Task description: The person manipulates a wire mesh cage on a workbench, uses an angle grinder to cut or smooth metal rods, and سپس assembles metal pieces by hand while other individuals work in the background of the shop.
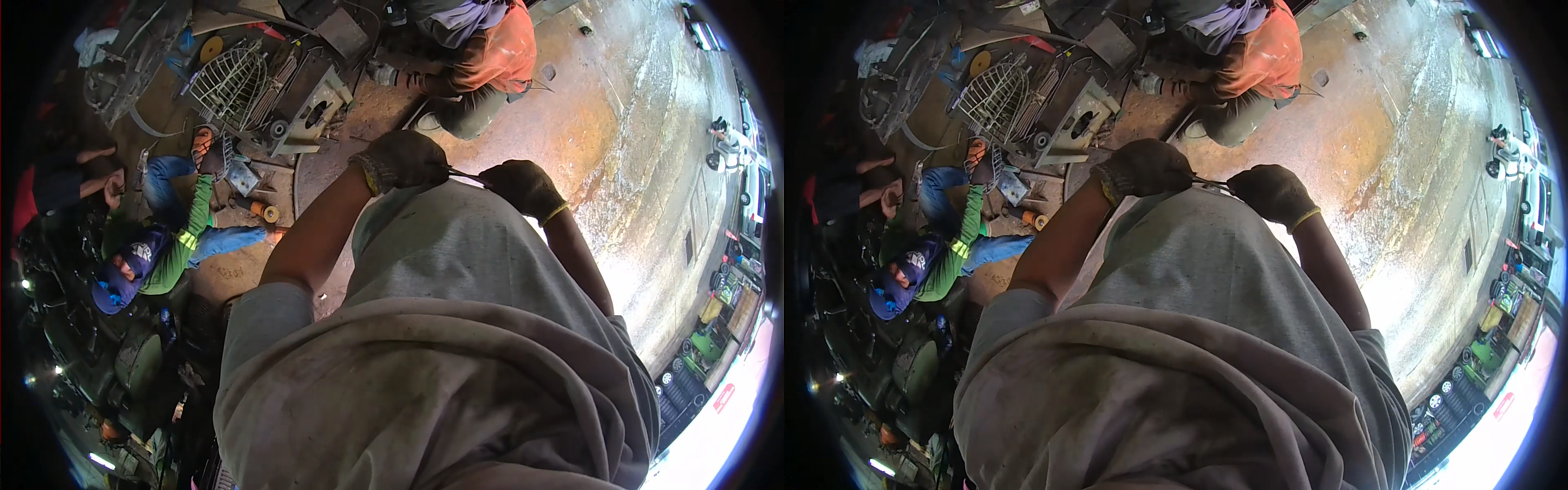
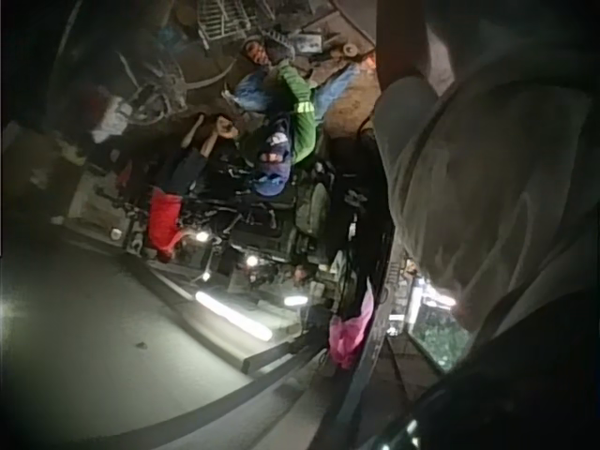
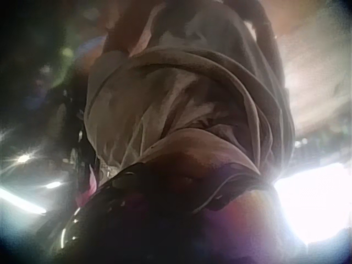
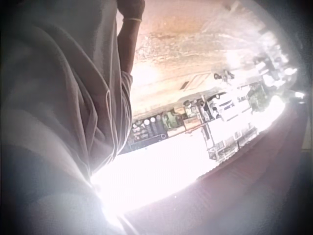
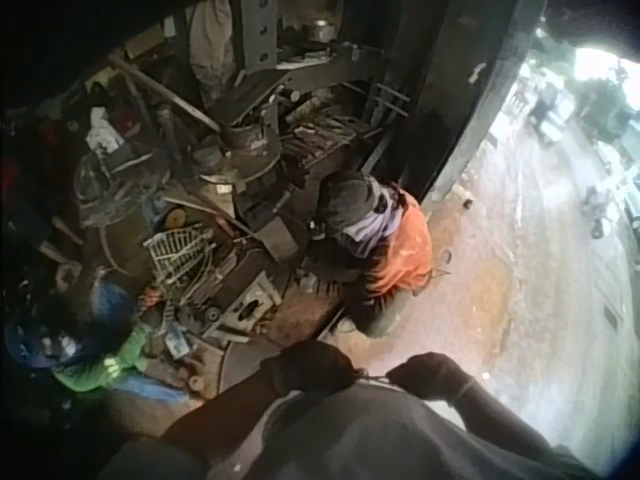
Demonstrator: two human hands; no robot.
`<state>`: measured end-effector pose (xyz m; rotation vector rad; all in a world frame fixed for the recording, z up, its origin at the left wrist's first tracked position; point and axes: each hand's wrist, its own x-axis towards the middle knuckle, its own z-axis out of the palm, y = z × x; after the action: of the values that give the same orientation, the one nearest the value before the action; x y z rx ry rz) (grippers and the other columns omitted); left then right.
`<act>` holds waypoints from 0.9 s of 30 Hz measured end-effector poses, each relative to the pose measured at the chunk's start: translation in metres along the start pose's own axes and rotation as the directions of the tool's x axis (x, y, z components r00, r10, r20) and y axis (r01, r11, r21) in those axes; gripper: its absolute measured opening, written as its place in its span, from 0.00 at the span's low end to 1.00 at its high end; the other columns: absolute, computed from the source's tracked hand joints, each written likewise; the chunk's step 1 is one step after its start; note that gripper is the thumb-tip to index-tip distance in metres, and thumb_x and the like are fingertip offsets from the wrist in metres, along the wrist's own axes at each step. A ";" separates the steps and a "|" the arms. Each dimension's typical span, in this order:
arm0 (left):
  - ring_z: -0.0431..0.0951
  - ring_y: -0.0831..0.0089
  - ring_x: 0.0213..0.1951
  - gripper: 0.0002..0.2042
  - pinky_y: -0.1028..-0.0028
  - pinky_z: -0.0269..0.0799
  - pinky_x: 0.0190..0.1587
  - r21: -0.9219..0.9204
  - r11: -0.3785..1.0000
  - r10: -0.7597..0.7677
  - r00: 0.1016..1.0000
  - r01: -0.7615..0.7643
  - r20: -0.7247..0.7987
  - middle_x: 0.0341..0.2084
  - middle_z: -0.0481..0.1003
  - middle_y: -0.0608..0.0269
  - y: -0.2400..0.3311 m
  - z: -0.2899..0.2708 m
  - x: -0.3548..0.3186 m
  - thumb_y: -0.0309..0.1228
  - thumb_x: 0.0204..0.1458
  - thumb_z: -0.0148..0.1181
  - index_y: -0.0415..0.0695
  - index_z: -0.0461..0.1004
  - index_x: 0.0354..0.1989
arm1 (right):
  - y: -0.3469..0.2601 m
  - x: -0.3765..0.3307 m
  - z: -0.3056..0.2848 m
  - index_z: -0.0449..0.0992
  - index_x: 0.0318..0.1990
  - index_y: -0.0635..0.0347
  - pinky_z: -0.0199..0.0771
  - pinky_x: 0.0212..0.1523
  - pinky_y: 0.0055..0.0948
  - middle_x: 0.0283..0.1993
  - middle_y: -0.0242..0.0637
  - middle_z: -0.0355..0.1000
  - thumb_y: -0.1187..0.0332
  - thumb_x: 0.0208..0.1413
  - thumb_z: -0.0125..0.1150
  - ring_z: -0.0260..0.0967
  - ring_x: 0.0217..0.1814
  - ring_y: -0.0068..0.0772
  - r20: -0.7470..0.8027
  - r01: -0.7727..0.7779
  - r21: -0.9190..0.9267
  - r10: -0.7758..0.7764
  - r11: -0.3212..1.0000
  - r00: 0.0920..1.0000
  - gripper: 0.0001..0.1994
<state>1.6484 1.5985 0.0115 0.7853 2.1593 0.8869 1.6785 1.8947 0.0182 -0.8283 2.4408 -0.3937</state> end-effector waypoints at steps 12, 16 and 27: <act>0.77 0.75 0.30 0.17 0.70 0.74 0.35 -0.388 0.897 -0.120 0.961 0.213 0.251 0.28 0.79 0.65 -0.029 -0.006 -0.011 0.46 0.61 0.55 0.44 0.80 0.39 | -0.005 0.005 0.007 0.83 0.44 0.51 0.77 0.48 0.36 0.43 0.35 0.81 0.59 0.60 0.57 0.77 0.47 0.39 -0.025 0.047 0.215 -0.043 0.976 0.999 0.13; 0.76 0.80 0.29 0.17 0.75 0.74 0.33 -0.418 0.876 -0.134 0.955 0.239 0.265 0.28 0.78 0.69 -0.037 -0.004 -0.017 0.46 0.61 0.56 0.45 0.80 0.42 | -0.006 0.003 0.009 0.83 0.45 0.51 0.77 0.49 0.35 0.45 0.35 0.81 0.59 0.60 0.56 0.77 0.48 0.39 0.024 0.020 0.162 -0.024 0.987 0.999 0.13; 0.77 0.79 0.31 0.17 0.75 0.75 0.34 -0.646 0.763 -0.145 0.978 0.015 -0.149 0.31 0.79 0.68 -0.043 0.011 -0.034 0.43 0.57 0.61 0.41 0.80 0.44 | -0.010 0.005 0.002 0.83 0.44 0.49 0.77 0.45 0.39 0.40 0.35 0.80 0.57 0.59 0.58 0.77 0.42 0.40 -0.129 0.021 -0.156 -0.042 0.987 0.991 0.13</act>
<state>1.6657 1.5525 -0.0156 0.2582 1.8159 1.5905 1.6817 1.8835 0.0189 -0.9338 2.6097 -0.2807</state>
